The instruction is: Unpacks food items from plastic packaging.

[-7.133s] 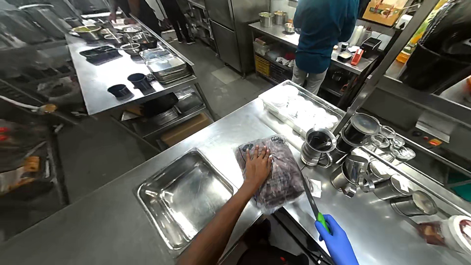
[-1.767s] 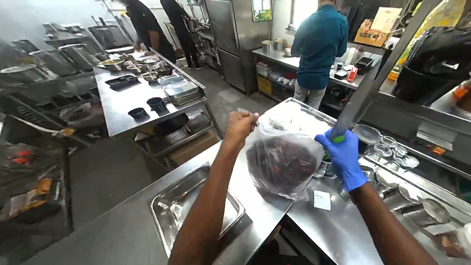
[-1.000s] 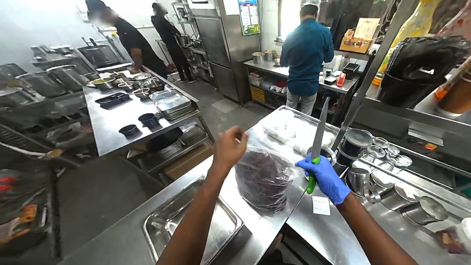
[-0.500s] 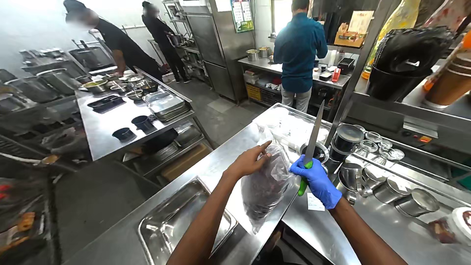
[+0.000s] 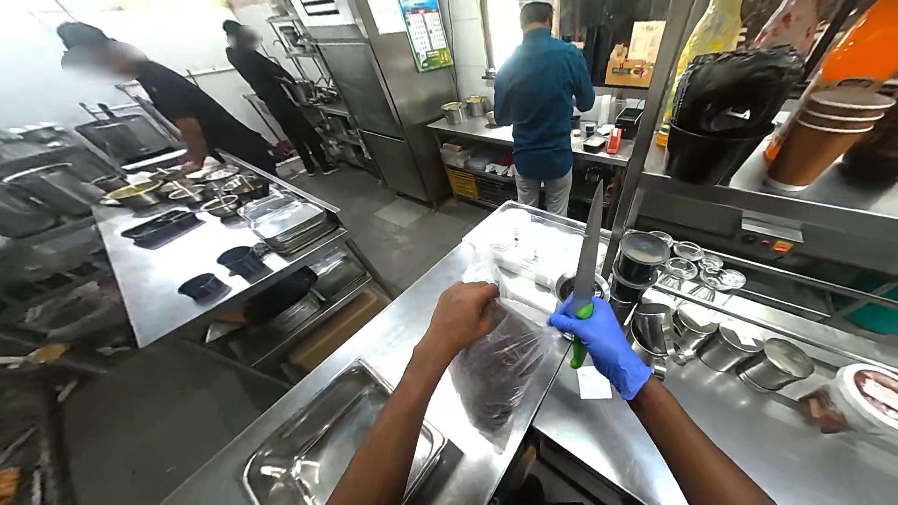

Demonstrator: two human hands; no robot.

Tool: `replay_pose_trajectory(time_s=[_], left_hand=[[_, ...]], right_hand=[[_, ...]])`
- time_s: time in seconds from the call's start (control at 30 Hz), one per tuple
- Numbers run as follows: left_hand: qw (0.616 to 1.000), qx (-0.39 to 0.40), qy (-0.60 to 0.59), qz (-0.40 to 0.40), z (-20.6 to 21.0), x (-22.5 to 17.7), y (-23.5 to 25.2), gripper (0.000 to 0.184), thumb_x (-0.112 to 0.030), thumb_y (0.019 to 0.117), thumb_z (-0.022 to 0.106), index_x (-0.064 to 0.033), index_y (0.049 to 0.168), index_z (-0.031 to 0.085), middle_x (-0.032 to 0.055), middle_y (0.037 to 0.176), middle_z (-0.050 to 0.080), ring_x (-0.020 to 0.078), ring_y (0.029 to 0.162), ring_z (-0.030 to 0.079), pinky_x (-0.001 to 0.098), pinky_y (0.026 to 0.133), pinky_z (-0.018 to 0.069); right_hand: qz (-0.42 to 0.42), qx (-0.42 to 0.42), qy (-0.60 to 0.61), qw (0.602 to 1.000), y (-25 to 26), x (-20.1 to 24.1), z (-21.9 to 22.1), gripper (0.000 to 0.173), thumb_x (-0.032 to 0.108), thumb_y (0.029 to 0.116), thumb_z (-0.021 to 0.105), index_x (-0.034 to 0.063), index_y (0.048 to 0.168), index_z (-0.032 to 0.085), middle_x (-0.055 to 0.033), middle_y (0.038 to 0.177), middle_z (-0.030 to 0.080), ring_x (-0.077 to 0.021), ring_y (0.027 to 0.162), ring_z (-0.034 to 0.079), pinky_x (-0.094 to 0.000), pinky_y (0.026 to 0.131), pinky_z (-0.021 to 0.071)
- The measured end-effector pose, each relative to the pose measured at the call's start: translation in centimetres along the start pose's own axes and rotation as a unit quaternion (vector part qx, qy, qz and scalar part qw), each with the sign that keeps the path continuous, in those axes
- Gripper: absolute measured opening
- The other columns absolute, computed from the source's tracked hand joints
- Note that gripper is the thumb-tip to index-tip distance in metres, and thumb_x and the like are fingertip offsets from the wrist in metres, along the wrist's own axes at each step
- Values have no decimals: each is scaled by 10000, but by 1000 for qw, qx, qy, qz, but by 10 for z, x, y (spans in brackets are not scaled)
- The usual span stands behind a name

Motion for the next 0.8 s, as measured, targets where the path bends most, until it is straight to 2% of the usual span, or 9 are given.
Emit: replay_pose_trajectory(time_s=[0.13,0.27,0.3,0.37,0.47,0.53,0.63,0.7,0.8], left_hand=[[994,-84,61,19,-15,-22,-10,107,-195,925,679,-141,878,758,15,838,707,244,876,660,478,799,526],[998,-39,37,24,-17,-38,-23,109,-258,900,729,-156,877,761,45,1198,672,306,1192,576,542,984,471],[1000,-21,12,18,-15,-35,-24,107,-257,908,723,-155,900,754,27,1189,690,278,1181,604,532,981,498],[999,22,-46,-4,-11,-27,-26,116,-269,949,709,-157,929,729,0,911,719,207,886,697,511,771,577],[990,74,-115,-20,-11,-18,-24,129,-300,973,706,-178,931,718,-41,746,680,126,667,656,433,627,568],[981,111,-155,-20,-20,-21,-21,95,-233,975,714,-145,944,736,-36,728,680,85,618,630,340,607,561],[971,165,-171,-41,-41,-36,-15,54,-112,969,707,-82,966,752,19,743,697,107,613,629,320,621,548],[976,149,-152,-54,-47,-41,-11,39,-110,961,718,-83,947,743,26,741,698,122,609,633,335,615,546],[985,56,-124,-103,-48,-33,-17,59,-121,971,707,-70,945,726,55,754,688,174,638,642,419,631,548]], right_hand=[[-3,-88,-33,996,9,25,-29,126,159,857,794,119,947,715,-53,763,675,-166,574,574,-319,472,444],[-31,-104,-72,991,1,41,-44,132,225,896,786,160,993,725,-31,782,685,-154,571,578,-305,466,449],[-24,-103,-86,991,-5,43,-47,168,281,917,771,175,1037,720,-29,795,689,-158,581,589,-316,477,463],[3,-98,-124,987,-23,46,-57,272,397,952,718,191,1130,697,-37,786,704,-181,565,619,-342,462,494],[66,-70,-155,983,-63,45,-71,293,396,984,680,135,1115,666,-73,712,688,-210,532,631,-352,473,536],[144,-5,-138,980,-96,34,-75,278,351,959,704,108,1081,647,-82,661,658,-204,513,632,-334,484,552],[257,177,-50,949,-144,4,-55,302,362,913,724,123,1073,631,-30,604,581,-148,458,570,-299,444,513],[280,270,20,921,-161,-11,-32,321,319,917,727,137,1164,630,-11,640,562,-126,491,551,-286,465,499],[259,291,70,918,-163,-14,-7,407,280,930,722,144,1294,600,-34,712,578,-144,546,569,-302,502,521]])
Point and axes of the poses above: each hand's wrist, its own y-axis towards the middle knuckle, its own z-axis out of the palm, x = y × z, the point moved 5 cm from there along y, towards the middle knuckle
